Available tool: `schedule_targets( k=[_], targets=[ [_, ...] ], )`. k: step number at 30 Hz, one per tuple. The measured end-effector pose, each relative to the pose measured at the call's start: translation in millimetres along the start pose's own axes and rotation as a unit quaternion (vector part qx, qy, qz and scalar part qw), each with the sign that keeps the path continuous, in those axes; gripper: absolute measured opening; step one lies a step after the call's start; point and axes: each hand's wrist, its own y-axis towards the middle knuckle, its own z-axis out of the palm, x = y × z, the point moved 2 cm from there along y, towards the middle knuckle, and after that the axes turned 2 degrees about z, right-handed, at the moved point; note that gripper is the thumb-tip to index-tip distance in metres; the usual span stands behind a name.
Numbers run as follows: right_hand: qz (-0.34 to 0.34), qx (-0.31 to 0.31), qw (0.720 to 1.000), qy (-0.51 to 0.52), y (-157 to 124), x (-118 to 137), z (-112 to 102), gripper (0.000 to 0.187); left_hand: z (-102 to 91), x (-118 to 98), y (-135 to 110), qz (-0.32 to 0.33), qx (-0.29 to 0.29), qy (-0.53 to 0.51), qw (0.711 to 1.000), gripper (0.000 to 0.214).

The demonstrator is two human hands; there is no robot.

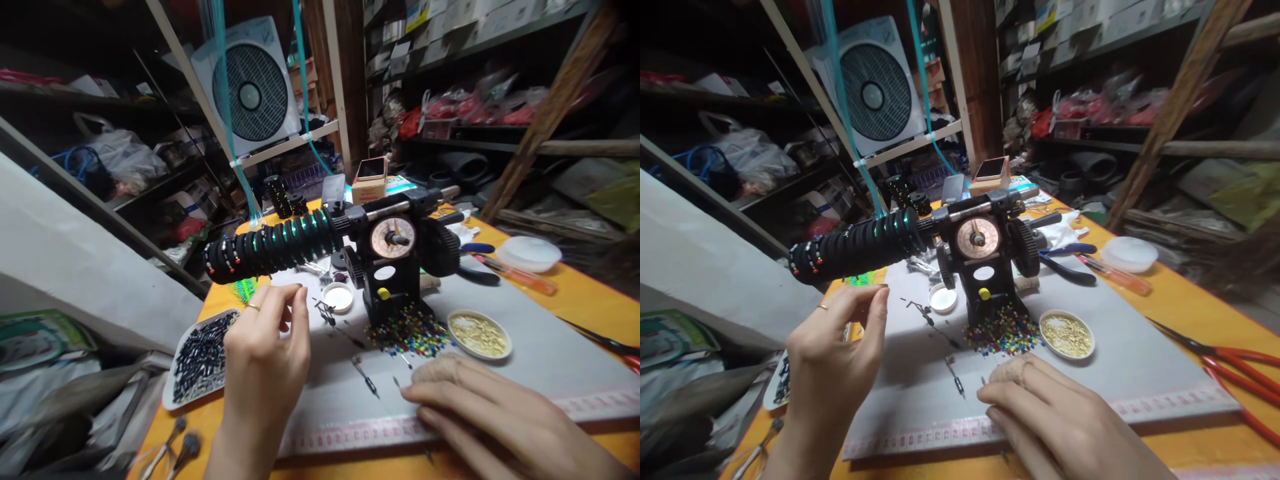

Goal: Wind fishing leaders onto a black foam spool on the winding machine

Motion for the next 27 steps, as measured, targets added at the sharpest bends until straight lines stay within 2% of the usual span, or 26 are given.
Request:
schedule_targets(
  k=[2, 4, 6, 9, 12, 15, 18, 21, 24, 27],
  targets=[
    [0.000, -0.001, 1.000, 0.009, 1.0, 0.2, 0.8, 0.027, 2.0, 0.1, -0.8, -0.095, 0.028, -0.095, 0.990, 0.014],
    [-0.001, -0.006, 1.000, 0.015, 2.2, 1.1, 1.7, 0.028, 6.1, 1.5, -2.6, -0.202, 0.061, -0.223, 0.952, 0.019],
    [-0.004, -0.009, 1.000, 0.018, 2.6, 2.2, 2.7, 0.029, 9.8, 2.0, -4.5, -0.254, 0.072, -0.314, 0.912, 0.022],
    [-0.002, -0.002, 1.000, 0.020, 1.1, 2.7, 3.9, 0.027, 14.8, 1.1, -7.4, -0.277, 0.091, -0.412, 0.864, 0.019],
    [0.005, 0.007, 1.000, 0.021, -1.1, 2.1, 3.5, 0.023, 19.9, -3.5, -11.7, -0.288, 0.164, -0.486, 0.809, 0.022],
    [0.032, -0.014, 0.999, 0.005, -1.1, 1.1, 0.9, 0.023, 22.3, -8.4, -15.5, -0.283, 0.215, -0.474, 0.805, 0.027],
    [0.082, -0.028, 0.996, -0.022, 2.8, 1.1, -0.9, 0.029, 23.5, -10.4, -17.8, -0.289, 0.214, -0.476, 0.803, 0.026],
    [0.115, -0.054, 0.992, -0.016, 9.9, 5.1, -1.4, 0.039, 24.5, -10.5, -18.9, -0.305, 0.183, -0.542, 0.761, 0.021],
    [0.167, -0.049, 0.980, 0.100, 17.6, 12.7, 3.0, 0.049, 24.6, -10.2, -21.3, -0.343, 0.150, -0.604, 0.704, 0.019],
    [0.223, 0.028, 0.931, 0.289, 23.8, 23.1, 15.0, 0.058, 23.2, -11.6, -24.3, -0.353, 0.127, -0.669, 0.641, 0.019]
  ],
)
